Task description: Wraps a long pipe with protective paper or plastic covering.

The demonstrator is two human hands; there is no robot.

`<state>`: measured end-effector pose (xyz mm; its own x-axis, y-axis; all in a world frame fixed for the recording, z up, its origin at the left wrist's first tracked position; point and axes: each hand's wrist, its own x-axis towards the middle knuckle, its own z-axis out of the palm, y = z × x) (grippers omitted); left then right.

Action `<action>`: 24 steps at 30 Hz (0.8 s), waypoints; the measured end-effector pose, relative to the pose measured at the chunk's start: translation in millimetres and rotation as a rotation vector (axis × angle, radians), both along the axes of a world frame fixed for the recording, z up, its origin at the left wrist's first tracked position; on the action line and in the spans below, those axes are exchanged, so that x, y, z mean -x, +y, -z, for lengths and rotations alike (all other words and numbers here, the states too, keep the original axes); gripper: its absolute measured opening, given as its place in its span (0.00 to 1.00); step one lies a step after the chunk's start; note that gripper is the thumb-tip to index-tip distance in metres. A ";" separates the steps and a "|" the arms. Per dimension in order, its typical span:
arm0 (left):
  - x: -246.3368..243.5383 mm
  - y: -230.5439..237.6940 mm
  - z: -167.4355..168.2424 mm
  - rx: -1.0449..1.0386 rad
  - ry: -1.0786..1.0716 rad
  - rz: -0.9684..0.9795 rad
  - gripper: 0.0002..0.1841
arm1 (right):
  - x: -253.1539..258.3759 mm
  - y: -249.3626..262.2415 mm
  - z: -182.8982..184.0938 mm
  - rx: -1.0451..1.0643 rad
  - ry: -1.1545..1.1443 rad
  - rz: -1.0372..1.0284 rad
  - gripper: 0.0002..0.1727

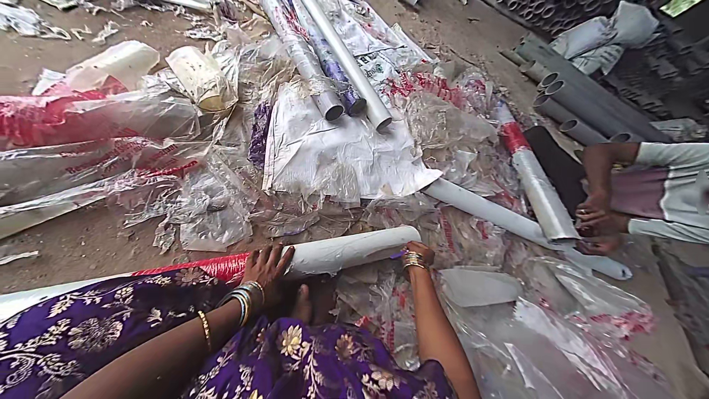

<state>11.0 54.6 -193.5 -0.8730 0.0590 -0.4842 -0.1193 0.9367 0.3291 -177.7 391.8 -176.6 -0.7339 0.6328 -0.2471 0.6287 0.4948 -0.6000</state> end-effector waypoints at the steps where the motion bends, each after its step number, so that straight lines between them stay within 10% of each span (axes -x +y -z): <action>1: 0.0 -0.1 -0.2 -0.002 -0.003 -0.001 0.57 | -2.0 -1.6 0.6 0.000 -0.002 -0.011 0.09; 24: 1.2 -1.5 -0.3 -0.034 -0.015 -0.003 0.58 | -75.5 -82.8 8.6 0.502 0.167 0.057 0.09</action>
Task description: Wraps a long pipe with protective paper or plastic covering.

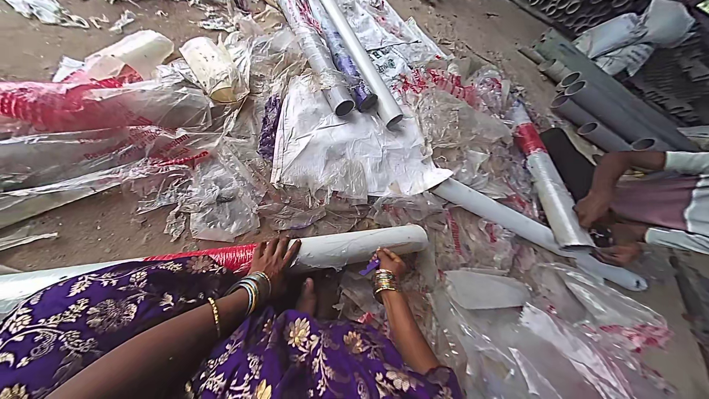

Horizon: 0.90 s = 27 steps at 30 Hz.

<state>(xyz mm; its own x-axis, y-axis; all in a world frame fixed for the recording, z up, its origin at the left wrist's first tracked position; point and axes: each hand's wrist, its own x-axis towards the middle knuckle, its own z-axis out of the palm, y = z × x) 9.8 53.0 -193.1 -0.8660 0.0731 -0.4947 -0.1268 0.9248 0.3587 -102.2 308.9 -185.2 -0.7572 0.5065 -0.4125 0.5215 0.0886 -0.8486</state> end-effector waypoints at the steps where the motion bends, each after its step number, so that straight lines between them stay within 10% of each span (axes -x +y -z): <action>1: 0.0 0.1 -0.6 -0.002 0.003 -0.002 0.57 | -3.7 -4.6 0.4 0.009 0.000 -0.003 0.09; 16: -1.5 -1.4 -1.4 -0.027 0.028 -0.008 0.58 | -50.5 -68.4 -7.8 0.133 -0.035 -0.242 0.18; 22: -0.4 -1.8 -0.6 -0.041 0.011 -0.012 0.59 | -16.2 -1.7 6.4 -0.349 0.015 -0.427 0.29; 27: -0.2 -1.7 -1.4 -0.032 -0.001 -0.011 0.59 | -8.4 17.3 20.8 -0.772 0.358 -0.783 0.11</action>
